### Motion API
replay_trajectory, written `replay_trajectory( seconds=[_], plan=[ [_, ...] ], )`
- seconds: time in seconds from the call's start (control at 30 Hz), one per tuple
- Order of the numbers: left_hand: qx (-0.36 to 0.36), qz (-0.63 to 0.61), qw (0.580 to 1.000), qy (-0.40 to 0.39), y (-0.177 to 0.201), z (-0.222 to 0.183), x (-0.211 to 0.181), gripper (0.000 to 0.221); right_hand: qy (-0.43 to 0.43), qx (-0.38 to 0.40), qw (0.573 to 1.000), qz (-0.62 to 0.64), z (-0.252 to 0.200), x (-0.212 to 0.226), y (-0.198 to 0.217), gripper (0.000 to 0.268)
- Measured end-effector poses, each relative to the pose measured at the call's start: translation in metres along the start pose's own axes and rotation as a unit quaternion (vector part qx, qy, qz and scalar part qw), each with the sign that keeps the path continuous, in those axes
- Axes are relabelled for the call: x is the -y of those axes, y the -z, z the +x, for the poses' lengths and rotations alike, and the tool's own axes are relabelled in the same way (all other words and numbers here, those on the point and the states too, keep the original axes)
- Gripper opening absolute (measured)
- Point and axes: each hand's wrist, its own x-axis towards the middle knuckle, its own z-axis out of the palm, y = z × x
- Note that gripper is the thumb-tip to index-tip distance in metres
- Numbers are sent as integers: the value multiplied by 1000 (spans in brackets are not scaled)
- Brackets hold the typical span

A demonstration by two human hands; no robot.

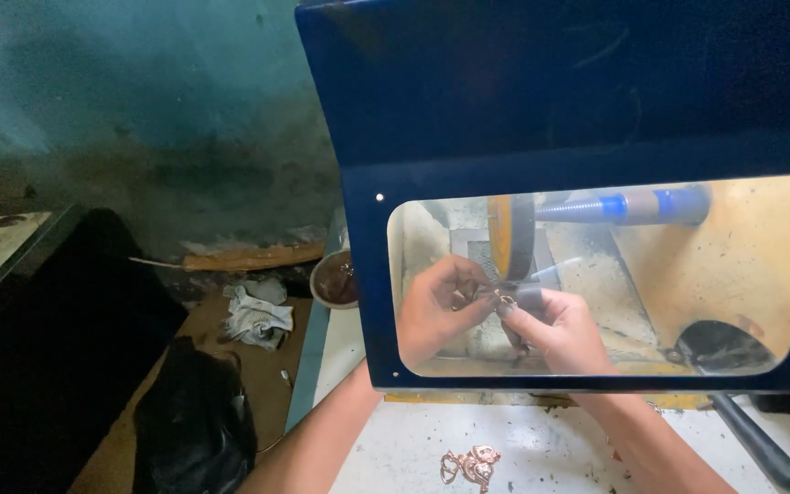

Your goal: Polishing small metal jewelry components using a bench-top polishing machine with a protective shield.

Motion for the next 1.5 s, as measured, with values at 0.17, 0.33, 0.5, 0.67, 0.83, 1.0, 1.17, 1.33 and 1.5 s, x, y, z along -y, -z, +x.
replay_trajectory(
  seconds=[0.17,0.33,0.5,0.67,0.83,1.0,1.17,1.33,1.5],
  plan=[
    [24,13,999,20,0,0,4,27,-27,3,998,-52,-2,9,0,16],
    [32,34,999,18,0,3,17,17,-36,-5,996,-82,-8,32,-5,17],
    [24,108,994,-8,2,4,31,13,-33,-22,992,-119,-4,22,-2,20],
    [14,147,989,-24,-1,1,20,12,-16,-53,981,-184,0,26,-2,27],
    [20,189,981,-27,-4,0,24,10,12,-79,971,-226,3,19,1,26],
    [23,188,982,5,-11,-2,20,10,-35,-73,984,-159,-7,28,-5,27],
    [-1,182,983,21,-21,-3,13,10,-26,-87,990,-109,-3,23,-7,34],
    [-33,199,979,20,-25,-4,11,7,-44,-108,993,14,1,12,-12,27],
    [-38,220,975,8,-27,-7,14,5,-46,-113,987,104,1,10,-14,24]
  ],
)
